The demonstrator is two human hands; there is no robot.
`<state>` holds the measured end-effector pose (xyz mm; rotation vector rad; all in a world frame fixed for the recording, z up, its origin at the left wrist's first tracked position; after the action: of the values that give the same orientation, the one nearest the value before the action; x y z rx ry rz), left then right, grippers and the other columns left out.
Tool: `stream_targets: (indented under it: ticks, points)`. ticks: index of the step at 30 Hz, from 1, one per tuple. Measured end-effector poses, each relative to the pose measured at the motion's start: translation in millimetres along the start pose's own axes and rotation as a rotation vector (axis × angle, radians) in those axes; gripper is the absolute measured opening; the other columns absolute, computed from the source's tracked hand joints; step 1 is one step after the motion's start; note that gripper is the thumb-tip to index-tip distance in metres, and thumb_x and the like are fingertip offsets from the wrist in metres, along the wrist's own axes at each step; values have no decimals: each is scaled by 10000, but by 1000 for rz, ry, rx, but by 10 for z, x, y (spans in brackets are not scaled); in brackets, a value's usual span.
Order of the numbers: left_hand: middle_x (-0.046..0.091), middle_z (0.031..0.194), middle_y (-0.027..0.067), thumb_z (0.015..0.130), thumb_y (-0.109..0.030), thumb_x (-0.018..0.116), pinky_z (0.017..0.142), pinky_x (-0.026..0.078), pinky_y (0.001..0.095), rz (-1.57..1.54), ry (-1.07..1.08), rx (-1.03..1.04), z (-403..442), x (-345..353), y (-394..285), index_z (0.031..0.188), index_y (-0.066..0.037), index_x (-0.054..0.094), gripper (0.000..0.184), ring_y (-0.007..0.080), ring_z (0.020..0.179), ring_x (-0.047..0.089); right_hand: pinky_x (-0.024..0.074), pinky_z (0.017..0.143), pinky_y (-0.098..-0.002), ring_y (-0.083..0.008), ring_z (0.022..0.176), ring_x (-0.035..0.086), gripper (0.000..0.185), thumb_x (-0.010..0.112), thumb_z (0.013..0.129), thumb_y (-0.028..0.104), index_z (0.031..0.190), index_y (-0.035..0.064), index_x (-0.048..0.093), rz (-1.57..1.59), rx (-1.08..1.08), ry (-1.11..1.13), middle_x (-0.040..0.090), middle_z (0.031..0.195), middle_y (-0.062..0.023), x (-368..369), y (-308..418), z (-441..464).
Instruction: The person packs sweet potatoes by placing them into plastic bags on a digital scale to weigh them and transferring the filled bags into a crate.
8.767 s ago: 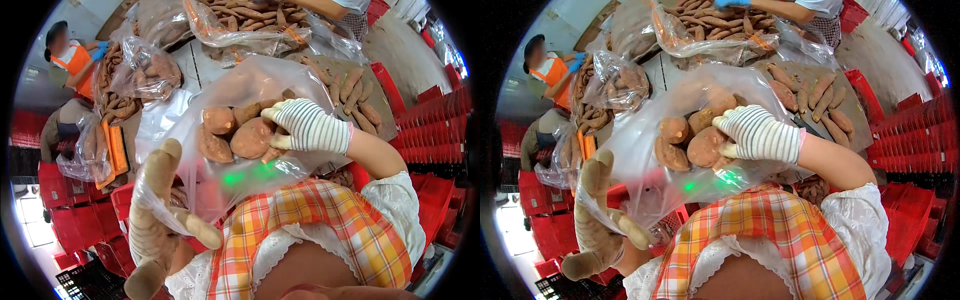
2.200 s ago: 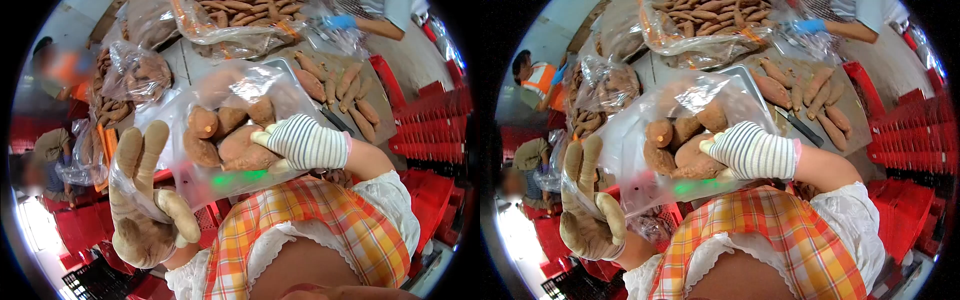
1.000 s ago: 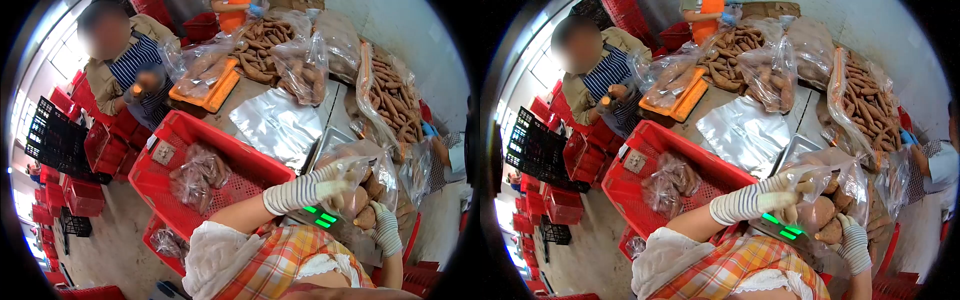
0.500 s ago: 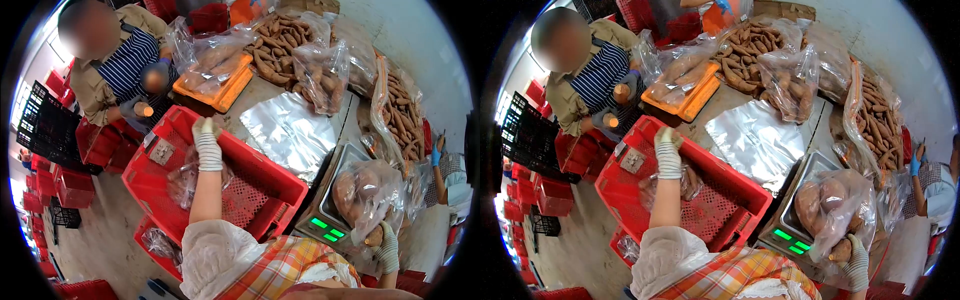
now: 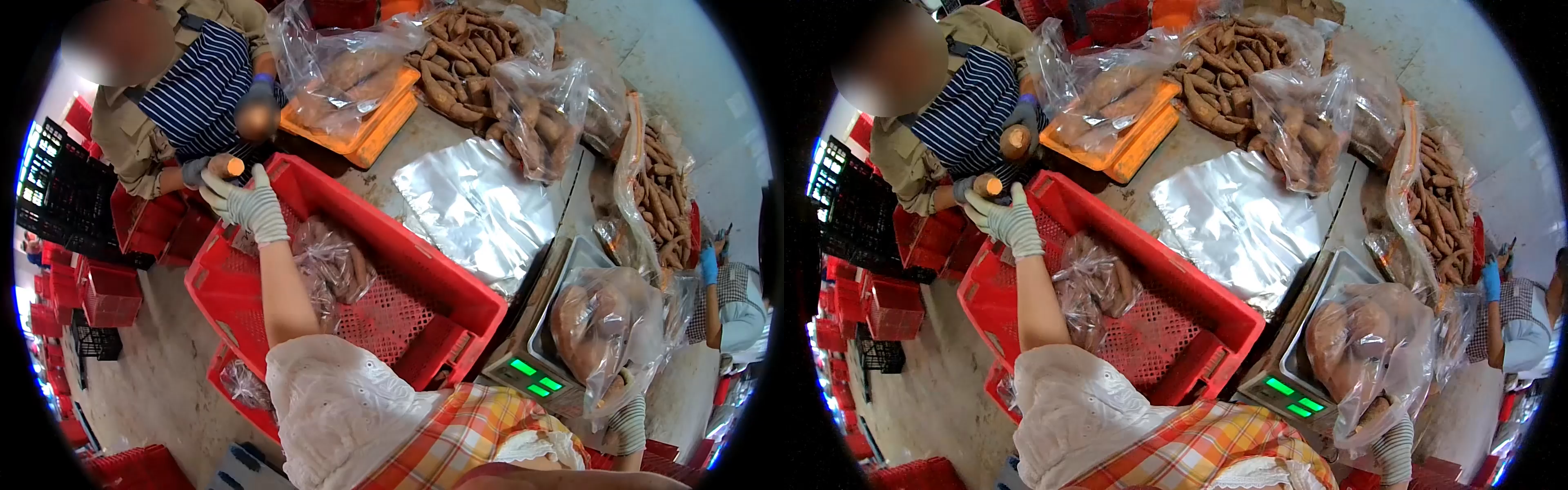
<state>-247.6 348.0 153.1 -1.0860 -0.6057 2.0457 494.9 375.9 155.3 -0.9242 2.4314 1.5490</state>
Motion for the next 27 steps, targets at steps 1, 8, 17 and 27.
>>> stream_targets:
  ticks: [1, 8, 17, 27]
  points:
    - [211, 1420, 244, 678, -334, 744, 1065, 223, 501, 34, 3, 59, 81, 22, -31, 1426, -180, 200, 938, 373, 1294, 257, 468, 900, -331, -209, 1048, 552, 368, 455, 901, 137, 1245, 6, 446, -247, 80, -15, 549, 1187, -111, 25, 85, -14]
    - [507, 1264, 98, 742, -185, 716, 992, 370, 406, -244, -50, 311, 247, -63, -179, 1242, -170, 539, 531, 315, 1162, 448, 396, 958, -319, -219, 1115, 506, 421, 498, 870, 160, 1252, -8, 439, -961, -13, -42, 524, 1224, -142, 7, 98, -63]
    - [512, 1252, 136, 781, -236, 695, 987, 365, 385, -528, -15, 307, 217, -128, -66, 1250, -56, 514, 534, 295, 1129, 483, 418, 913, -294, -176, 1068, 513, 339, 538, 864, 174, 1153, -2, 513, -118, 86, -293, 555, 1131, -97, -469, -743, -19]
    - [484, 1234, 181, 799, -240, 682, 962, 395, 356, -793, -104, -141, 277, 105, 23, 1311, 41, 369, 662, 261, 1081, 506, 487, 798, -340, -208, 953, 559, 322, 477, 914, 325, 1079, 61, 560, 702, 135, -155, 585, 1062, -64, -272, -787, -11]
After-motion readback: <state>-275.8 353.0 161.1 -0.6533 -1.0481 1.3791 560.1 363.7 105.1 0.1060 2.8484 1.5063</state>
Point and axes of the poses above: each hand's wrist, its own z-axis towards the middle knuckle, its own x-axis out of the palm, y = z × x, the point moved 8 cm from there along z, towards the middle knuckle
